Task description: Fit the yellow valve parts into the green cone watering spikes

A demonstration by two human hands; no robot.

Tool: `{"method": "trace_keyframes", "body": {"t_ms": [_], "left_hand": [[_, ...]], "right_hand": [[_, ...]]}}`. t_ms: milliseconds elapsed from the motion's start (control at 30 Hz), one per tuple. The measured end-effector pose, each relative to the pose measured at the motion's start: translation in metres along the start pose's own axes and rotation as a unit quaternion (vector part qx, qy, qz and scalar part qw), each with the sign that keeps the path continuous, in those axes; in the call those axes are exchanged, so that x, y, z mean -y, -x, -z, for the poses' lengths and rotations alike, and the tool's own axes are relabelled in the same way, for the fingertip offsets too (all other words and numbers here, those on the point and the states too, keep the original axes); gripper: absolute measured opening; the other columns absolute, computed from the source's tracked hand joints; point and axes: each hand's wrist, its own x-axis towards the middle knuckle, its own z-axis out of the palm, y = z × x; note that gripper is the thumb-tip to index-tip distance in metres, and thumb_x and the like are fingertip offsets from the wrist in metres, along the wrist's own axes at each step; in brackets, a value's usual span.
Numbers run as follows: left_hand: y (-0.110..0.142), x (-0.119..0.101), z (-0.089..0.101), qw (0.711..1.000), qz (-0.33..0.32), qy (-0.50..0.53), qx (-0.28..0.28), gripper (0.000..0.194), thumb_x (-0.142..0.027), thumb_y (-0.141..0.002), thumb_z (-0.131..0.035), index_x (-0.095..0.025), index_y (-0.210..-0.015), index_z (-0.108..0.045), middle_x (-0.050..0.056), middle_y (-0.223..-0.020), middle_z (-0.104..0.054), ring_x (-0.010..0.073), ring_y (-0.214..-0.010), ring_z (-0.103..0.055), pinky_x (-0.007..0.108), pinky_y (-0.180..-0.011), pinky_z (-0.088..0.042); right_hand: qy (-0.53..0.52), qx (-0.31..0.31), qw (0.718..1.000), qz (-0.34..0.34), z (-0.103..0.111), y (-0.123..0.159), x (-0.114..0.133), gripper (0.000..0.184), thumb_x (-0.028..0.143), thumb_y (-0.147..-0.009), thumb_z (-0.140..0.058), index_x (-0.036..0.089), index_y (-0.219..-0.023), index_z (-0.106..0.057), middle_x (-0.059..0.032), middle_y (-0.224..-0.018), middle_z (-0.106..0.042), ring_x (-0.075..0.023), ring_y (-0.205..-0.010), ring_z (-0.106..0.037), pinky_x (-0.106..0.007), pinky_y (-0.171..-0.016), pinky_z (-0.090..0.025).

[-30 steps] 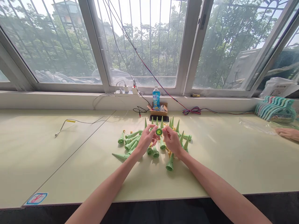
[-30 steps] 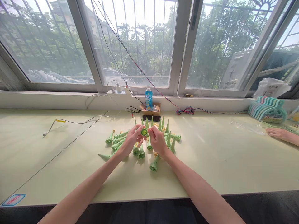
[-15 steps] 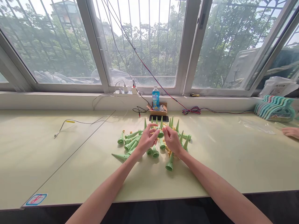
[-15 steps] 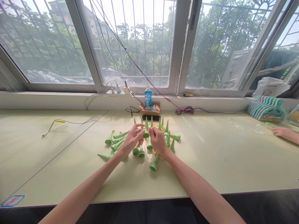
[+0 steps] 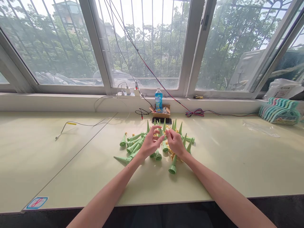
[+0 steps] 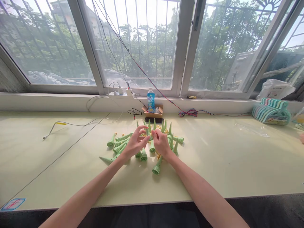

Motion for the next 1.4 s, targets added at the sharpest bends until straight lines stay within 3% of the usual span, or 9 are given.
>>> {"method": "trace_keyframes", "body": {"t_ms": [167,300,533,733,800,867,1000,1200,1400], "left_hand": [[0.000,0.009,-0.001,0.996,-0.059,-0.073,-0.011,0.050,-0.032,-0.089,-0.058,-0.030,-0.133,-0.034,0.003,-0.101,-0.051,0.0025,-0.052,-0.051,0.015,-0.043,-0.043],[0.000,0.015,-0.003,0.986,-0.101,-0.133,-0.010,0.046,-0.028,-0.091,-0.054,-0.030,-0.133,-0.036,0.005,-0.106,-0.051,0.0010,-0.050,-0.048,0.014,-0.040,-0.039],[0.002,0.019,-0.004,0.975,-0.135,-0.179,0.002,0.042,-0.023,-0.093,-0.047,-0.026,-0.134,-0.036,0.002,-0.092,-0.056,0.0021,-0.049,-0.043,0.014,-0.042,-0.035],[0.002,0.012,-0.008,0.975,-0.150,-0.136,-0.096,0.054,-0.034,-0.091,-0.056,-0.031,-0.135,-0.026,0.007,-0.117,-0.052,0.0023,-0.053,-0.051,0.015,-0.043,-0.038],[0.001,0.008,-0.007,0.976,-0.127,-0.109,-0.140,0.046,-0.041,-0.092,-0.053,-0.029,-0.131,-0.031,0.005,-0.110,-0.054,0.0033,-0.052,-0.051,0.016,-0.043,-0.038],[0.000,0.004,-0.005,0.980,-0.082,-0.089,-0.156,0.035,-0.046,-0.093,-0.049,-0.025,-0.120,-0.043,-0.001,-0.084,-0.057,0.0046,-0.047,-0.047,0.016,-0.042,-0.036],[-0.001,0.003,-0.002,0.989,0.009,-0.059,-0.133,0.034,-0.054,-0.093,-0.044,-0.021,-0.098,-0.052,-0.009,-0.043,-0.038,0.0074,-0.035,-0.036,0.017,-0.038,-0.030],[-0.003,0.001,-0.001,0.996,0.060,0.037,-0.053,0.046,-0.059,-0.089,-0.051,-0.019,-0.111,-0.051,-0.004,-0.051,-0.057,0.0089,-0.032,-0.043,0.019,-0.035,-0.031],[-0.003,-0.005,0.000,0.993,0.083,0.074,-0.039,0.045,-0.057,-0.085,-0.057,-0.019,-0.108,-0.050,-0.003,-0.059,-0.061,0.0071,-0.033,-0.045,0.018,-0.035,-0.031]], "right_hand": [[-0.004,0.002,1.000,-0.005,-0.001,0.000,0.002,0.042,0.044,-0.098,-0.039,0.022,-0.064,-0.031,0.0060,-0.055,-0.031,-0.0102,-0.050,-0.028,-0.026,-0.049,-0.024],[-0.002,0.001,1.000,-0.007,-0.001,0.000,0.003,0.042,0.044,-0.098,-0.039,0.022,-0.063,-0.030,0.0061,-0.054,-0.029,-0.0101,-0.050,-0.027,-0.026,-0.048,-0.023],[0.003,-0.011,1.000,-0.007,-0.002,0.000,0.002,0.043,0.045,-0.098,-0.039,0.022,-0.062,-0.030,0.0059,-0.054,-0.030,-0.0101,-0.050,-0.028,-0.026,-0.048,-0.023],[-0.006,-0.044,0.999,0.002,-0.003,0.002,0.008,0.043,0.049,-0.098,-0.038,0.022,-0.065,-0.030,0.0056,-0.054,-0.032,-0.0105,-0.050,-0.029,-0.025,-0.048,-0.025],[-0.002,-0.054,0.999,0.005,-0.003,0.002,0.007,0.043,0.049,-0.098,-0.038,0.022,-0.066,-0.032,0.0054,-0.055,-0.033,-0.0107,-0.051,-0.029,-0.025,-0.049,-0.026],[-0.001,-0.056,0.998,0.009,-0.003,0.002,0.006,0.041,0.049,-0.098,-0.038,0.022,-0.068,-0.034,0.0052,-0.056,-0.034,-0.0108,-0.051,-0.030,-0.025,-0.050,-0.027],[-0.008,-0.044,0.999,0.021,-0.002,0.002,0.004,0.037,0.046,-0.099,-0.038,0.021,-0.071,-0.040,0.0049,-0.059,-0.036,-0.0104,-0.051,-0.033,-0.024,-0.051,-0.028],[-0.005,-0.011,0.999,0.034,-0.003,0.003,0.003,0.034,0.044,-0.099,-0.040,0.021,-0.074,-0.044,0.0057,-0.058,-0.037,-0.0100,-0.050,-0.033,-0.024,-0.051,-0.028],[-0.007,-0.008,1.000,0.028,-0.002,0.003,0.002,0.034,0.044,-0.099,-0.039,0.021,-0.075,-0.044,0.0050,-0.060,-0.040,-0.0105,-0.051,-0.035,-0.024,-0.052,-0.030]]}}
